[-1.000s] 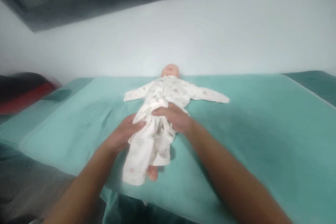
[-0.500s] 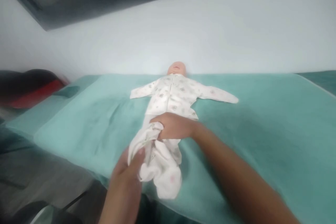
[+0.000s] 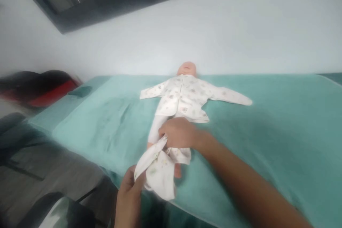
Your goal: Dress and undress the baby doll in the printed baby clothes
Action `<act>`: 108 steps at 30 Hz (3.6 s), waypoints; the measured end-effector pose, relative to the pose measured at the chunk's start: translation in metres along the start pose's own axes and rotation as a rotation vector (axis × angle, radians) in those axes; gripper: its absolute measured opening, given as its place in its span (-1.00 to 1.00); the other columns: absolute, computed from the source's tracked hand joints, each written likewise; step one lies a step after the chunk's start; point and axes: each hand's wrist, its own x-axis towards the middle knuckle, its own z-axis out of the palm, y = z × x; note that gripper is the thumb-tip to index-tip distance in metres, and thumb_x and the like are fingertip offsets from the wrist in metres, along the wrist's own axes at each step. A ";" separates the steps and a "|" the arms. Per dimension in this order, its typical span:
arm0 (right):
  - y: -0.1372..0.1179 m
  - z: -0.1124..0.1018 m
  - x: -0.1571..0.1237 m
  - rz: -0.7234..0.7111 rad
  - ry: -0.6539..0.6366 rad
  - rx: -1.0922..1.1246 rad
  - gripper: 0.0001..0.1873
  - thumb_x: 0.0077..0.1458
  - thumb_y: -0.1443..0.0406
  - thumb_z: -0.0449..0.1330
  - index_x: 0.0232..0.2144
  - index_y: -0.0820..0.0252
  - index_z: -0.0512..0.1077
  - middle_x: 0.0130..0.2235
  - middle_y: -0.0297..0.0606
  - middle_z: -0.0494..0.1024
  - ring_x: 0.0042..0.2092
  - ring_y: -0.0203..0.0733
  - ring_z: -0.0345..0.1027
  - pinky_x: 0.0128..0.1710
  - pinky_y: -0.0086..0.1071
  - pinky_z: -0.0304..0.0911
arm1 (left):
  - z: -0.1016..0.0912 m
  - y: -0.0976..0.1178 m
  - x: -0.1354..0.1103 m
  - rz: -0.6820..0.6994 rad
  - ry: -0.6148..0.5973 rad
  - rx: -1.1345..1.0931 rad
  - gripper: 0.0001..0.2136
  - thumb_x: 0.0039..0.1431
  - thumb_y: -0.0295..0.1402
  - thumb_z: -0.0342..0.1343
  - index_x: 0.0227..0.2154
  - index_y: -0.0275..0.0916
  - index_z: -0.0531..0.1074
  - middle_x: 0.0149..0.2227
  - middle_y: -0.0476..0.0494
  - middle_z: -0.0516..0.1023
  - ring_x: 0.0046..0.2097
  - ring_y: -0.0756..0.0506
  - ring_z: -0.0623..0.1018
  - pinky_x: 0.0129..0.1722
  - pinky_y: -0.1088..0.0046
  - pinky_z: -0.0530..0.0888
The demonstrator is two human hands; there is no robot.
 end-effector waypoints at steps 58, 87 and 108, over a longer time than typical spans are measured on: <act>-0.002 0.010 0.007 0.268 0.280 -0.003 -0.79 0.12 0.33 0.11 -0.16 0.17 0.39 -0.28 -0.24 0.57 -0.27 -0.15 0.40 -0.36 -0.39 0.01 | 0.008 0.043 0.123 0.636 -0.477 0.588 -0.68 0.29 -0.11 -0.04 -0.50 -0.20 0.28 -0.51 0.03 0.36 -0.41 -0.02 0.33 -0.36 0.48 0.29; 0.024 -0.014 -0.006 0.585 0.612 -0.382 -0.73 0.24 0.13 0.11 -0.16 0.22 0.33 -0.14 -0.03 0.42 -0.21 0.00 0.31 -0.42 -0.29 0.08 | 0.089 0.122 0.150 0.872 -0.705 0.725 -0.73 -0.01 -0.57 0.10 -0.22 -0.23 0.46 -0.09 -0.15 0.45 -0.06 -0.12 0.44 -0.03 0.34 0.39; 0.045 -0.082 -0.057 0.530 0.644 0.487 -0.70 0.07 0.14 0.18 -0.58 0.14 0.24 -0.53 -0.39 0.35 -0.48 -0.30 0.22 -0.44 -0.38 0.05 | 0.100 0.126 0.168 0.811 -0.112 0.529 -0.69 0.25 -0.11 -0.05 -0.50 -0.20 0.25 -0.54 0.03 0.30 -0.45 -0.02 0.37 -0.42 0.48 0.28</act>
